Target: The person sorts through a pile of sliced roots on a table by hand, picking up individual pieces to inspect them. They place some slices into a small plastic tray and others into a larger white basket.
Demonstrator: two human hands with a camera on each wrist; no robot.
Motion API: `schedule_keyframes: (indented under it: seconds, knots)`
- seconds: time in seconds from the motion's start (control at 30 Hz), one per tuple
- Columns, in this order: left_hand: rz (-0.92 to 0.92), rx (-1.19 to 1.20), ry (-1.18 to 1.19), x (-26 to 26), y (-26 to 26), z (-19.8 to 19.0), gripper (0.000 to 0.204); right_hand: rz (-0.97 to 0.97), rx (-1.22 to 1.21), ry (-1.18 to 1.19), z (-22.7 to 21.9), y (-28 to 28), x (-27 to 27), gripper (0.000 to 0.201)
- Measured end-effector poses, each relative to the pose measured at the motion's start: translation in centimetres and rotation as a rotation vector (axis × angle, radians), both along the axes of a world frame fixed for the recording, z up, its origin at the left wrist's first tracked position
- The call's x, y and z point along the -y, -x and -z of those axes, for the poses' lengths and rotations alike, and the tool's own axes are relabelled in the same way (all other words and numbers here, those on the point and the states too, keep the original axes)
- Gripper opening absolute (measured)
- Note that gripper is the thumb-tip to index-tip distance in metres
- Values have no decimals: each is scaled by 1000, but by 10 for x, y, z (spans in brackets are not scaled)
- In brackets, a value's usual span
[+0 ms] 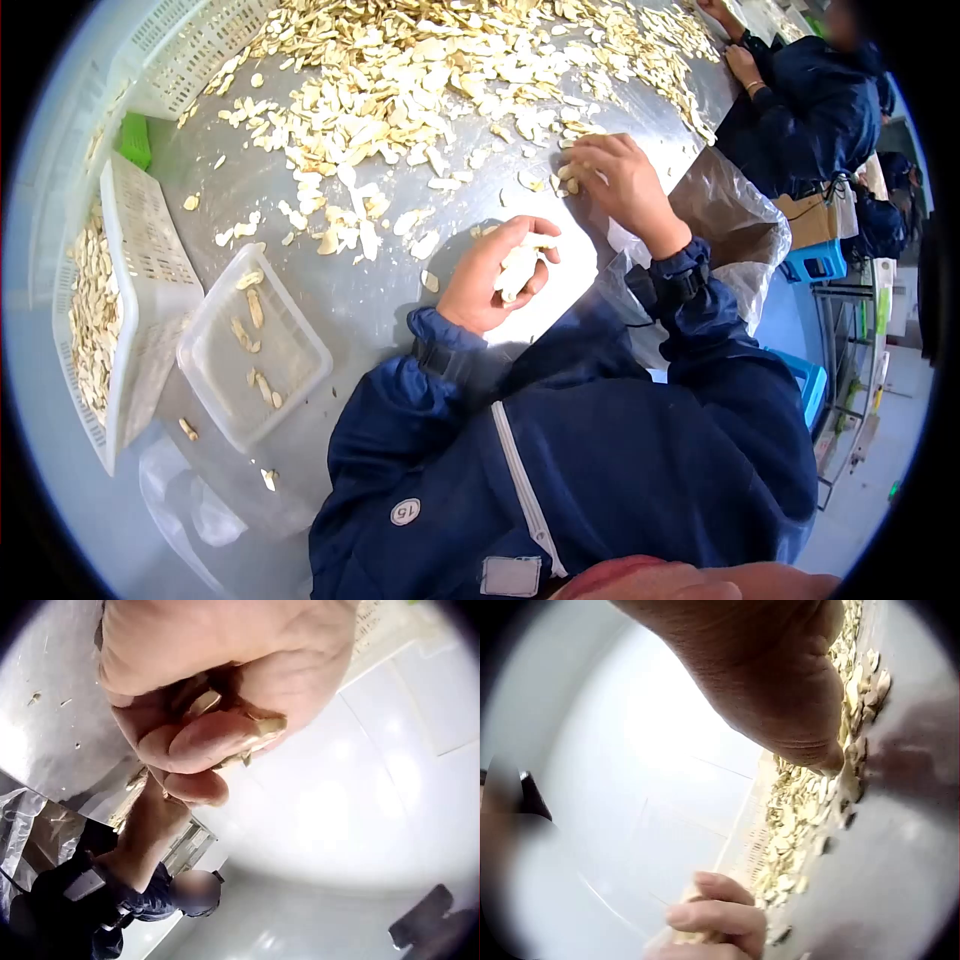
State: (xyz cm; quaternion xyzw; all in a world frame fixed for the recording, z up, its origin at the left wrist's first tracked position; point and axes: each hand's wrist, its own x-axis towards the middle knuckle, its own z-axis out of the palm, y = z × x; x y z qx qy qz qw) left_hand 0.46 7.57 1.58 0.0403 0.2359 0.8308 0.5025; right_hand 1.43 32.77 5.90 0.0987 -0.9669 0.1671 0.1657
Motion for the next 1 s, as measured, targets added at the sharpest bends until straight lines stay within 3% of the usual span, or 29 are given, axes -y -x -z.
schedule_keyframes:
  seconds: [0.13,0.27,0.37,0.43,0.53,0.67,0.77,0.83,1.0]
  knots:
    - [2,14,-30,1,0,-3,35,54,92,-31,3,-11,-9,20]
    - [14,-25,-27,2,0,-10,32,209,-82,-43,13,-17,-21,18]
    - [21,-122,-25,1,-4,-12,32,-16,-107,139,12,-13,10,37]
    - [84,-108,-76,2,-3,-5,30,-269,-115,114,15,-4,41,46]
    - [164,-153,-132,6,0,-3,29,-416,-72,-33,13,5,66,44]
    - [64,-132,-53,5,-2,-2,35,-105,-53,12,30,15,31,26]
    - [-11,-20,-41,2,-3,-11,39,89,-144,87,27,8,-26,28]
    - [-31,-3,-32,2,-2,-8,41,298,-170,-68,14,-3,-38,26]
    - [-50,44,-79,2,2,4,32,255,28,122,16,4,-41,22]
